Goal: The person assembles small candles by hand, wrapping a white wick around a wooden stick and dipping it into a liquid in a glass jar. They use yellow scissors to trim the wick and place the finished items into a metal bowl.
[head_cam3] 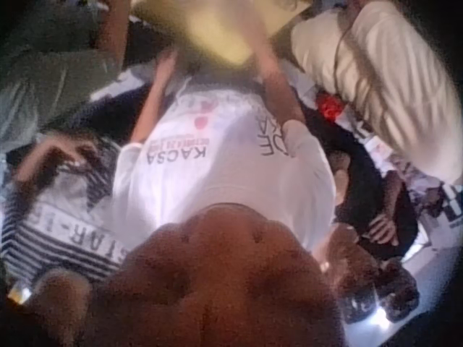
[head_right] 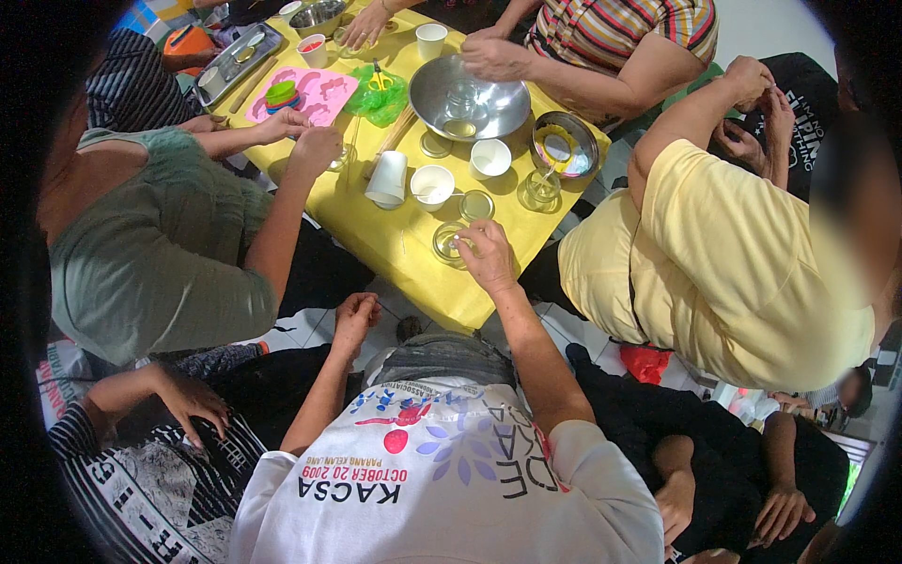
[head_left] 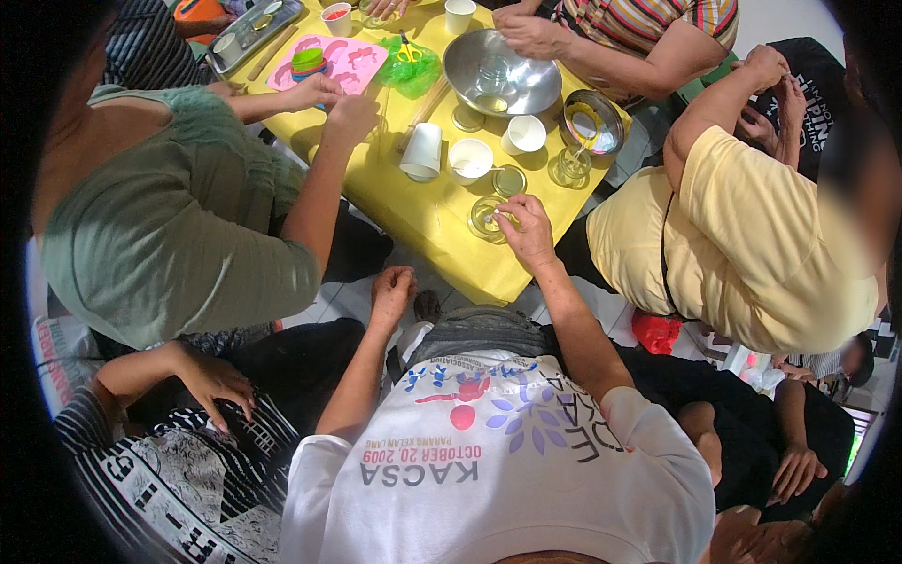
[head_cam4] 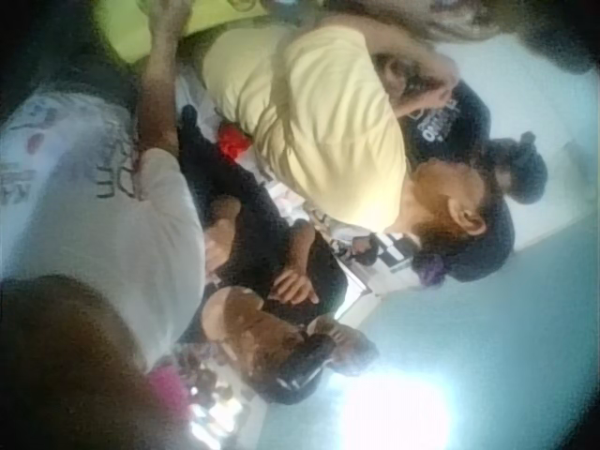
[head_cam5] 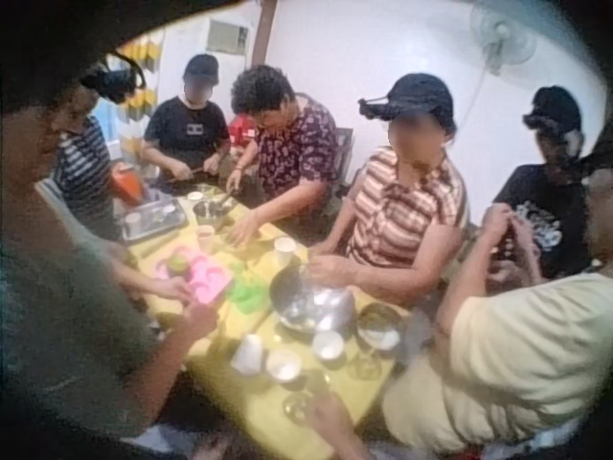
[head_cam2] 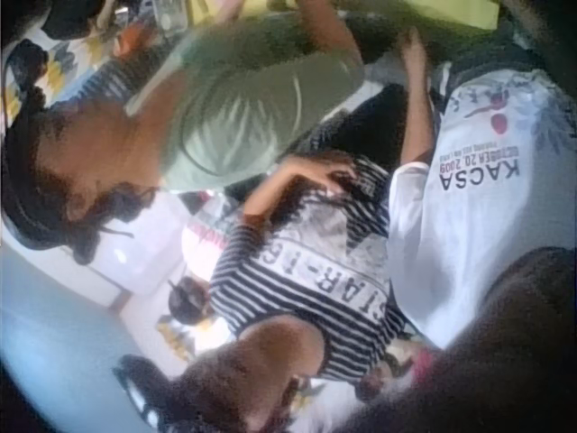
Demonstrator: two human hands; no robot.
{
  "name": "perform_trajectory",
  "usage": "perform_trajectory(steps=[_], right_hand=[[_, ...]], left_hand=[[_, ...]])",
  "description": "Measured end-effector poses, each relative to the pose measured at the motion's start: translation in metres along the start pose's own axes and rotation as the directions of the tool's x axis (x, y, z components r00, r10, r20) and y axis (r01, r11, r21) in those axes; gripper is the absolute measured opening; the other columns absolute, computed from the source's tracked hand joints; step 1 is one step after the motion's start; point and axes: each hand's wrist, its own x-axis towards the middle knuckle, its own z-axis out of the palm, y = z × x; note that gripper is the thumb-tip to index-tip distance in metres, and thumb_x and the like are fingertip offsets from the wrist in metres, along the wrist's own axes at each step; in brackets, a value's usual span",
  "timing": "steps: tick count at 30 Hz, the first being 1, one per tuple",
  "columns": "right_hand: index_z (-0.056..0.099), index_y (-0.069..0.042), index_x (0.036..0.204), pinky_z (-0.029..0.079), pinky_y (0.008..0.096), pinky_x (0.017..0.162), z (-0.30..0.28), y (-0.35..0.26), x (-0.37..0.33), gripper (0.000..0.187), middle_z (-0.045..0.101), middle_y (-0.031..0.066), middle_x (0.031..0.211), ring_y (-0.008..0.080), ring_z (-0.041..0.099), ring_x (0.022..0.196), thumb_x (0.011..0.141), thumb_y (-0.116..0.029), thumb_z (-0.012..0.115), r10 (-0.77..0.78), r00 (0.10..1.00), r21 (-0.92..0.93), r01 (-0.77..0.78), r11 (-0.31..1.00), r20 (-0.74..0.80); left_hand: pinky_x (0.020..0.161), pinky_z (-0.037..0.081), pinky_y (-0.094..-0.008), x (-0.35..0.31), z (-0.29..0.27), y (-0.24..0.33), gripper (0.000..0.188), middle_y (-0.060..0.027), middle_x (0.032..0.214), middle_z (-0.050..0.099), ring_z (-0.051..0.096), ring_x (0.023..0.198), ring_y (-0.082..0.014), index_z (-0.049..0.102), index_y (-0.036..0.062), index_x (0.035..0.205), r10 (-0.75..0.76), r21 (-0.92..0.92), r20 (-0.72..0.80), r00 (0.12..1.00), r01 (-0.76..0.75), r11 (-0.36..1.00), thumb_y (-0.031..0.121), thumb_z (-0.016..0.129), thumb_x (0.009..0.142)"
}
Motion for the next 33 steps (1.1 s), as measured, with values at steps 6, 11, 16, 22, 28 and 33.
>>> perform_trajectory(steps=[6, 11, 16, 22, 28, 33], right_hand=[[0.067, -0.004, 0.088, 0.047, 0.0331, 0.078, 0.001, 0.000, -0.003, 0.016, 0.058, 0.0106, 0.090, 0.0251, 0.058, 0.088, 0.073, -0.009, 0.071, 0.007, 1.000, 0.013, -0.007, 1.000, 0.008], [0.067, -0.007, 0.087, 0.047, 0.0355, 0.077, 0.003, 0.002, -0.005, 0.017, 0.058, 0.0094, 0.091, 0.0265, 0.056, 0.090, 0.073, -0.015, 0.072, 0.007, 1.000, -0.005, -0.007, 1.000, -0.003], [0.067, -0.009, 0.087, 0.047, 0.0364, 0.076, 0.005, -0.001, -0.005, 0.017, 0.057, 0.0084, 0.092, 0.0272, 0.055, 0.091, 0.073, -0.018, 0.072, 0.026, 1.000, -0.003, -0.026, 1.000, -0.007], [0.067, -0.005, 0.090, 0.047, 0.0338, 0.079, 0.005, -0.001, -0.005, 0.019, 0.058, 0.0110, 0.092, 0.0257, 0.057, 0.089, 0.073, -0.010, 0.071, 0.015, 1.000, -0.010, -0.014, 1.000, 0.009], [0.067, -0.005, 0.090, 0.047, 0.0337, 0.079, 0.005, -0.001, -0.004, 0.019, 0.058, 0.0104, 0.092, 0.0255, 0.057, 0.089, 0.073, -0.011, 0.071, 0.015, 1.000, -0.018, -0.015, 1.000, 0.011], [0.067, -0.009, 0.086, 0.047, 0.0365, 0.076, 0.008, 0.003, -0.005, 0.016, 0.058, 0.0077, 0.092, 0.0268, 0.056, 0.091, 0.073, -0.017, 0.072, 0.031, 0.999, 0.018, -0.031, 0.999, -0.006]], left_hand=[[0.062, 0.047, -0.0256, 0.001, 0.000, -0.004, 0.024, -0.0036, 0.080, 0.060, 0.055, 0.068, -0.0113, 0.060, 0.0025, 0.098, 0.006, 0.000, 0.005, 1.000, -0.006, 1.000, 0.024, 0.054, 0.090], [0.062, 0.047, -0.0257, 0.002, 0.000, 0.000, 0.024, -0.0041, 0.080, 0.060, 0.056, 0.068, -0.0111, 0.060, 0.0027, 0.098, -0.011, 0.009, 0.009, 1.000, 0.011, 1.000, 0.024, 0.055, 0.090], [0.063, 0.047, -0.0260, 0.007, -0.004, -0.006, 0.023, -0.0042, 0.081, 0.060, 0.056, 0.069, -0.0112, 0.060, 0.0028, 0.098, 0.013, 0.009, 0.031, 0.999, -0.013, 1.000, 0.024, 0.055, 0.089], [0.061, 0.047, -0.0254, 0.007, -0.004, -0.009, 0.024, -0.0046, 0.081, 0.061, 0.056, 0.068, -0.0111, 0.060, 0.0021, 0.098, 0.042, -0.008, 0.025, 0.999, -0.042, 0.999, 0.024, 0.056, 0.089], [0.059, 0.046, -0.0248, 0.009, -0.003, -0.010, 0.024, -0.0049, 0.078, 0.061, 0.056, 0.065, -0.0109, 0.060, 0.0013, 0.096, 0.059, -0.013, 0.026, 0.998, -0.059, 0.998, 0.024, 0.055, 0.089], [0.060, 0.047, -0.0258, 0.006, -0.001, -0.007, 0.023, -0.0048, 0.079, 0.060, 0.054, 0.066, -0.0108, 0.060, 0.0011, 0.097, 0.038, -0.014, 0.020, 0.999, -0.038, 0.999, 0.022, 0.055, 0.089]])
